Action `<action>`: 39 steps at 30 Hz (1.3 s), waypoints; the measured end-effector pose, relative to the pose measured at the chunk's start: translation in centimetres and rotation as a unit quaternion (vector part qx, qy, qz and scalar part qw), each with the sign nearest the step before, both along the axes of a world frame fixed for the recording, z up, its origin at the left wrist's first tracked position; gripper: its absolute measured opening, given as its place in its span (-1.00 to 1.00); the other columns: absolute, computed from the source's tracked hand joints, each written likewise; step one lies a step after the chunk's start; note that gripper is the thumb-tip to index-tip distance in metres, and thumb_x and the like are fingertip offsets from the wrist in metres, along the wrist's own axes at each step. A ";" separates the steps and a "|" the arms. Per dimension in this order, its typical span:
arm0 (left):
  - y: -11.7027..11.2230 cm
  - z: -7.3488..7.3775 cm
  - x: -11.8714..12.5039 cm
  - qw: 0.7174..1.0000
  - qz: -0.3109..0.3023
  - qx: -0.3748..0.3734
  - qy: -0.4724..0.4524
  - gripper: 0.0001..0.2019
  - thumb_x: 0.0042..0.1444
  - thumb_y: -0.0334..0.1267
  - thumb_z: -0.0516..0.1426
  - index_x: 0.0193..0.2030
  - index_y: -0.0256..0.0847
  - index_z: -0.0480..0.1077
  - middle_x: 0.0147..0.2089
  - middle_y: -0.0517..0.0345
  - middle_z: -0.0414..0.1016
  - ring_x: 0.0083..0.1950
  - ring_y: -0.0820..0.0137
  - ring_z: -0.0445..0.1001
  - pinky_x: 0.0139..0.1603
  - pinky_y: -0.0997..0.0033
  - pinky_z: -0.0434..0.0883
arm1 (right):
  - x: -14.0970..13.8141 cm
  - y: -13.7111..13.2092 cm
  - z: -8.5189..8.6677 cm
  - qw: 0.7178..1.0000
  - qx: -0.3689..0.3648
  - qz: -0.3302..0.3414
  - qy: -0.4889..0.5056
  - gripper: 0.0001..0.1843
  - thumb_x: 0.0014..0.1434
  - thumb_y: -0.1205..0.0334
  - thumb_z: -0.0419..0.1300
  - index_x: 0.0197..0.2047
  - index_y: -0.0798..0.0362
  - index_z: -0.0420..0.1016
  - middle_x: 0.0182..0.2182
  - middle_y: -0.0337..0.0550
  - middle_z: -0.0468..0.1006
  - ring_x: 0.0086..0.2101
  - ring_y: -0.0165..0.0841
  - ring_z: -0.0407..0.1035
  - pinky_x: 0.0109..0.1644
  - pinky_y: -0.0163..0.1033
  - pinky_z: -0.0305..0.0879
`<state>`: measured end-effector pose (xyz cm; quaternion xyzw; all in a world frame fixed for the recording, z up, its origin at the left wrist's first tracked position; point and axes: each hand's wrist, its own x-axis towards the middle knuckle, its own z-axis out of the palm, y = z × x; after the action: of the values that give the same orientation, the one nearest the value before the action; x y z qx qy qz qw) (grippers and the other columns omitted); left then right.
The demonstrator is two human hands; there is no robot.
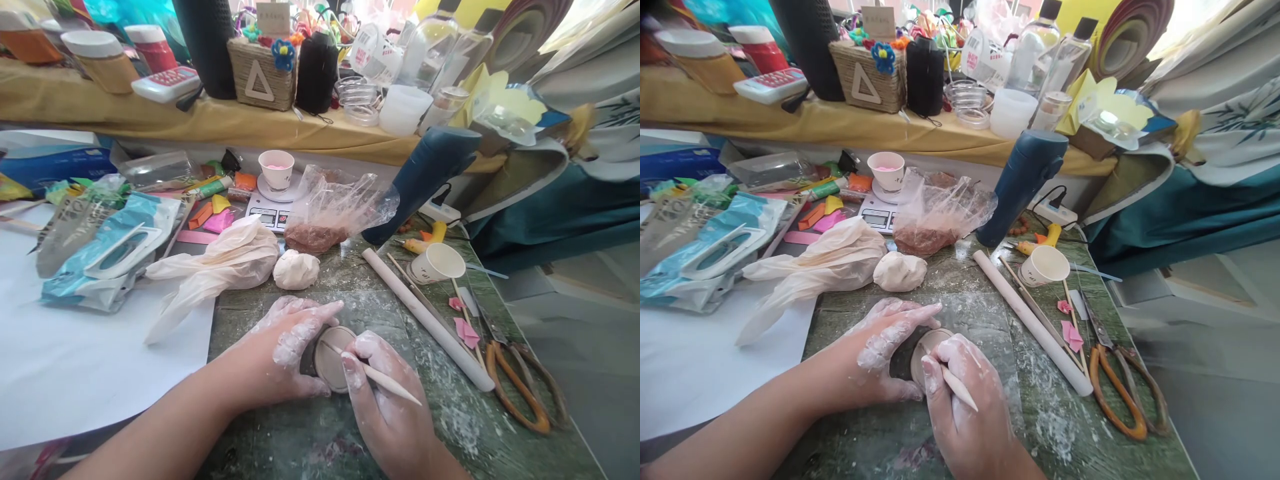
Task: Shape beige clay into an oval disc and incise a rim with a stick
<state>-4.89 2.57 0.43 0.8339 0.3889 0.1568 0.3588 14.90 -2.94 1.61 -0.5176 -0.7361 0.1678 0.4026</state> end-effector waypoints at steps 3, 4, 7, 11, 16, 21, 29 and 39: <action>0.0 0.2 0.1 1.000 -0.002 0.004 -0.002 -0.05 -0.01 0.04 0.41 0.48 0.09 0.10 0.36 0.06 0.39 0.32 0.00 0.32 0.32 -0.05 0.27 | -0.1 -0.1 0.0 1.000 0.010 0.021 0.000 -0.89 0.41 0.26 0.07 -0.21 -0.03 0.36 -0.38 -0.26 0.52 -0.35 -0.37 0.47 -0.24 -0.32 0.38; 0.1 0.2 0.2 1.000 -0.002 0.005 -0.002 -0.06 0.00 0.05 0.40 0.48 0.08 0.10 0.36 0.06 0.40 0.31 0.01 0.32 0.32 -0.04 0.27 | -0.1 -0.2 0.0 1.000 0.015 0.027 -0.001 -0.88 0.42 0.26 0.06 -0.21 -0.03 0.35 -0.39 -0.26 0.51 -0.36 -0.37 0.47 -0.24 -0.32 0.38; 0.1 0.2 0.2 1.000 -0.003 0.003 -0.003 -0.07 0.01 0.06 0.39 0.48 0.06 0.10 0.36 0.04 0.40 0.32 0.01 0.31 0.32 -0.04 0.27 | -0.1 -0.3 0.0 0.999 0.031 0.032 -0.010 -0.87 0.44 0.24 0.04 -0.20 -0.03 0.34 -0.41 -0.25 0.51 -0.37 -0.36 0.48 -0.25 -0.31 0.40; 0.1 0.3 0.2 1.000 -0.004 -0.004 -0.011 -0.07 0.01 0.02 0.40 0.48 0.07 0.10 0.35 0.04 0.40 0.33 0.01 0.31 0.32 -0.03 0.27 | 0.0 -0.5 0.1 0.999 0.030 0.035 -0.024 -0.84 0.45 0.21 0.03 -0.20 -0.01 0.37 -0.41 -0.22 0.54 -0.39 -0.36 0.49 -0.25 -0.31 0.41; 0.1 0.5 0.2 1.000 0.001 -0.009 -0.016 -0.09 0.01 0.03 0.39 0.47 0.07 0.13 0.33 0.02 0.41 0.31 0.00 0.32 0.32 -0.05 0.28 | 0.0 -0.5 0.4 0.999 0.014 0.050 -0.007 -0.83 0.44 0.21 0.03 -0.20 0.00 0.40 -0.43 -0.22 0.53 -0.42 -0.35 0.48 -0.30 -0.30 0.42; 0.0 0.5 0.2 1.000 0.006 -0.015 -0.015 -0.07 -0.01 0.03 0.41 0.47 0.08 0.12 0.36 0.02 0.38 0.33 -0.02 0.30 0.33 -0.07 0.26 | 0.0 -0.5 0.6 0.999 0.016 0.051 -0.004 -0.85 0.42 0.24 0.05 -0.20 0.00 0.40 -0.44 -0.21 0.53 -0.43 -0.33 0.48 -0.31 -0.28 0.44; 0.0 0.5 0.0 1.000 0.004 -0.021 -0.016 -0.06 -0.02 0.00 0.42 0.47 0.11 0.12 0.34 0.04 0.39 0.32 -0.02 0.30 0.32 -0.06 0.28 | 0.1 -1.0 -0.3 0.998 0.040 0.057 0.007 -0.92 0.40 0.29 0.06 -0.14 -0.02 0.37 -0.42 -0.22 0.52 -0.41 -0.33 0.48 -0.27 -0.27 0.46; 0.2 0.6 0.1 1.000 -0.003 -0.023 -0.019 -0.06 -0.02 0.00 0.42 0.47 0.11 0.11 0.29 0.09 0.45 0.31 0.00 0.31 0.33 -0.04 0.26 | 0.3 -1.5 -0.9 0.997 0.056 0.045 0.005 -0.89 0.41 0.24 0.06 -0.17 -0.04 0.39 -0.41 -0.19 0.55 -0.40 -0.30 0.51 -0.32 -0.25 0.46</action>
<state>-4.76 2.73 1.07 0.8237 0.3828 0.1619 0.3857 15.19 -4.49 0.74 -0.4597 -0.7649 0.1473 0.4264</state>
